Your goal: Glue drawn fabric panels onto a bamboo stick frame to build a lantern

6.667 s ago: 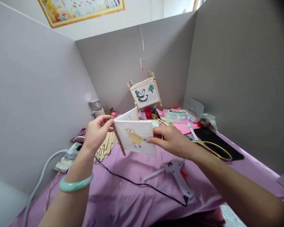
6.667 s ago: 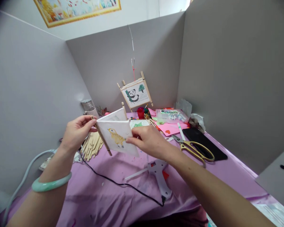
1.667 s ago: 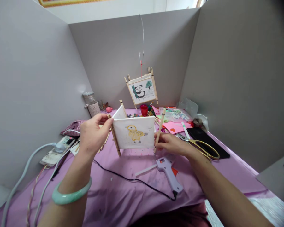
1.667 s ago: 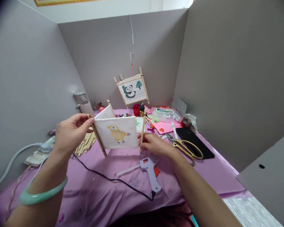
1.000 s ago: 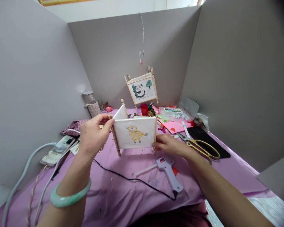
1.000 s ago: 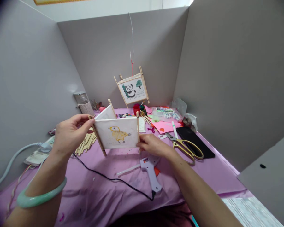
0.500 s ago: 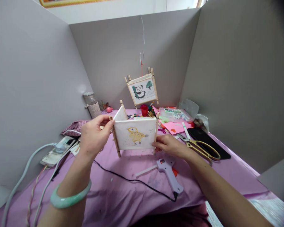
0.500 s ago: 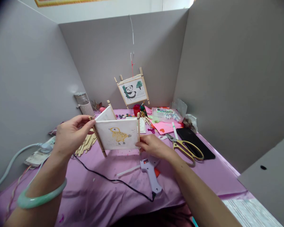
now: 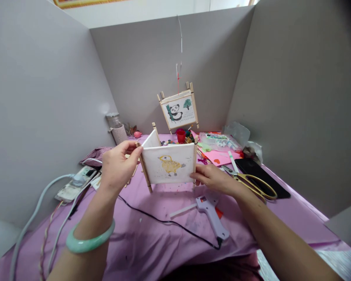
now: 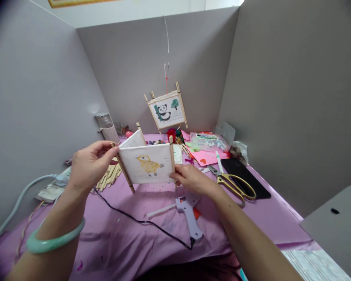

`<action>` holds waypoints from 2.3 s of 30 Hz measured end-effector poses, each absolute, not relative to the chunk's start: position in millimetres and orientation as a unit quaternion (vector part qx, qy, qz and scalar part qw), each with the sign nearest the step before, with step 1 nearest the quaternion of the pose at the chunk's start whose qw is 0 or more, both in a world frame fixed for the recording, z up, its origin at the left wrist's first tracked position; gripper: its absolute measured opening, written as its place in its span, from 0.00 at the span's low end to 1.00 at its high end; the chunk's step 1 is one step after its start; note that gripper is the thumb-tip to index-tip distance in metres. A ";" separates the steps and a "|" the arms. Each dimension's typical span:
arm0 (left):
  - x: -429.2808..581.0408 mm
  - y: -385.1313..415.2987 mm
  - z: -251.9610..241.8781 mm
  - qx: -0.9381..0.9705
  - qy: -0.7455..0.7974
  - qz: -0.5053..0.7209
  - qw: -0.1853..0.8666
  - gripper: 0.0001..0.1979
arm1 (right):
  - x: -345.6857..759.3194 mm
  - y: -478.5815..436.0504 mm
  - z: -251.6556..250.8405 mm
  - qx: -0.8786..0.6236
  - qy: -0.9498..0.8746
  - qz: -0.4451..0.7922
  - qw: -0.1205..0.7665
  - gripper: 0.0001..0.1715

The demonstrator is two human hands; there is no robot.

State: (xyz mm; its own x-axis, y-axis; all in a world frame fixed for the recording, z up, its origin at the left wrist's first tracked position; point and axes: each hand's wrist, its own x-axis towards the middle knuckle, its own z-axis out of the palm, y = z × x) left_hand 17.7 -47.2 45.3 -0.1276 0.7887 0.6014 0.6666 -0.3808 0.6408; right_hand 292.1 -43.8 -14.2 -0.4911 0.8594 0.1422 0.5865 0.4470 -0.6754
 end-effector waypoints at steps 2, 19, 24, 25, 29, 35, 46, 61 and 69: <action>16.9 -46.7 45.3 0.659 0.552 0.508 0.059 0.12 | 291.5 -42.9 -13.2 -0.442 -0.820 0.271 0.240 0.11; 14.3 -41.3 48.9 0.676 0.523 0.516 0.051 0.10 | 289.0 -41.0 -4.3 -0.465 -0.833 0.223 0.198 0.13; 15.7 -42.4 50.7 0.667 0.526 0.524 0.059 0.10 | 289.4 -39.9 -4.8 -0.466 -0.830 0.231 0.201 0.13; 16.1 -42.7 51.5 0.667 0.526 0.524 0.060 0.10 | 289.2 -39.8 -4.9 -0.464 -0.830 0.235 0.203 0.13; 16.5 -42.9 55.0 0.666 0.527 0.525 0.054 0.10 | 287.0 -39.6 -4.9 -0.454 -0.825 0.261 0.212 0.13; 14.4 -42.6 56.1 0.666 0.530 0.523 0.053 0.10 | 285.0 -38.9 -5.5 -0.450 -0.825 0.264 0.219 0.12; 10.0 -43.4 64.1 0.662 0.536 0.522 0.053 0.10 | 275.3 -30.6 -14.1 -0.436 -0.839 0.200 0.256 0.12; 12.0 -50.0 53.4 0.594 0.484 0.627 0.138 0.11 | 286.3 -36.7 33.5 -0.440 -0.870 0.101 0.199 0.11; 26.4 -50.9 20.3 0.513 0.446 0.687 0.256 0.12 | 292.9 -45.1 94.6 -0.488 -0.871 0.017 0.058 0.13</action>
State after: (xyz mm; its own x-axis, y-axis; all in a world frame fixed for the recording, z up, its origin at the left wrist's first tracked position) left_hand 26.4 -50.9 20.3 -0.3422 0.8092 0.4776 0.1061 -0.4718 0.8753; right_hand 292.9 -45.1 94.6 -0.5164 0.8522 0.0844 0.8483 0.5225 -0.0853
